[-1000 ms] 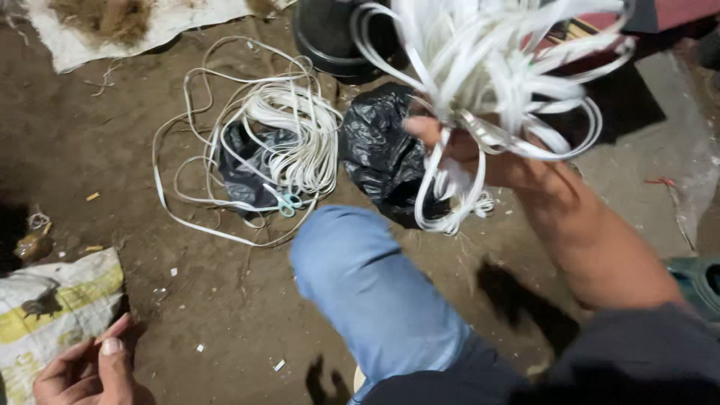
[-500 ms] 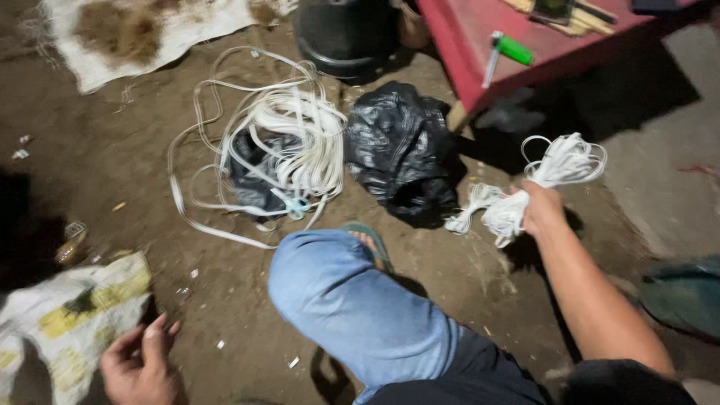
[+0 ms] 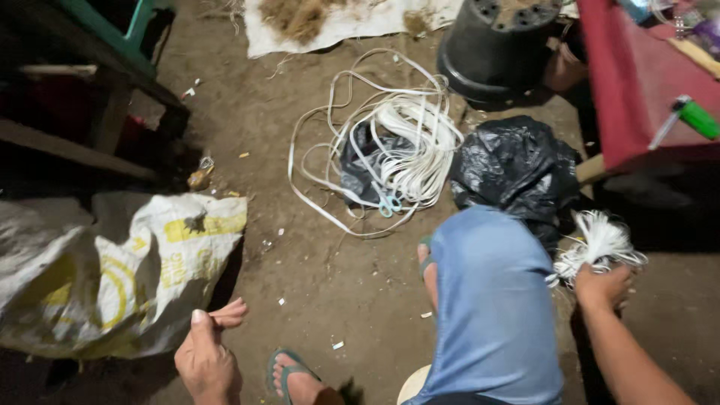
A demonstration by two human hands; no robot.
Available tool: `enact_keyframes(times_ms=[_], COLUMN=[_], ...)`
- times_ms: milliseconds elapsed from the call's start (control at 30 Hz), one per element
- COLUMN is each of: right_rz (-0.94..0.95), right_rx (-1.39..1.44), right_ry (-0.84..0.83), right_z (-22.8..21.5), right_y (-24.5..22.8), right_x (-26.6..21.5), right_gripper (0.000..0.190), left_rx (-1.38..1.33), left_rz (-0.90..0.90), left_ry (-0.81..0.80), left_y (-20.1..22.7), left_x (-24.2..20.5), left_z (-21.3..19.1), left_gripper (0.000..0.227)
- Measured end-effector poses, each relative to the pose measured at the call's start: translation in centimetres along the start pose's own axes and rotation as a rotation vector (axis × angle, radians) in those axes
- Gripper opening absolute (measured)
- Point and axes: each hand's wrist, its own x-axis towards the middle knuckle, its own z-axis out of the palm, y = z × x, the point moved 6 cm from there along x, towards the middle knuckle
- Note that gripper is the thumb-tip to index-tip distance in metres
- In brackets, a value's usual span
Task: The person gathers a long white cable, folds it repeatedly into a bundle, and secures it with a small piece of the cable. They then use scissors to trim the excess cable from the bundle.
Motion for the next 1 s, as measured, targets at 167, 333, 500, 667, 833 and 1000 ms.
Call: enact_keyframes(times_ms=[167, 333, 500, 667, 833, 1000], right_rz=[-0.623, -0.754, -0.944, -0.873, -0.874, -0.899], right_rx=[0.35, 0.517, 0.226, -0.037, -0.265, -0.371], right_ry=[0.138, -0.321, -0.826, -0.935, -0.879, -0.846], right_z=[-3.2, 2.5, 16.9, 26.5, 29.4, 29.7], right_y=[-10.7, -25.5, -35.4, -37.8, -38.0, -37.4], right_x=[0.2, -1.9, -11.4, -17.1, -19.1, -20.2], right_gripper=[0.041, 0.026, 0.035, 0.046, 0.057, 0.059], left_rx=[-0.108, -0.085, -0.053, 0.029, 0.039, 0.098], left_rz=[0.007, 0.232, 0.101, -0.041, -0.096, -0.127], left_ry=[0.083, 0.11, 0.147, 0.207, 0.239, 0.087], left_y=[2.6, 6.5, 4.6, 0.8, -3.9, -8.1], left_x=[-1.6, -1.0, 0.7, 1.0, 0.2, -0.7], left_z=[-0.2, 3.2, 4.0, 2.3, 1.3, 1.2], left_gripper=[0.036, 0.064, 0.061, 0.057, 0.055, 0.056])
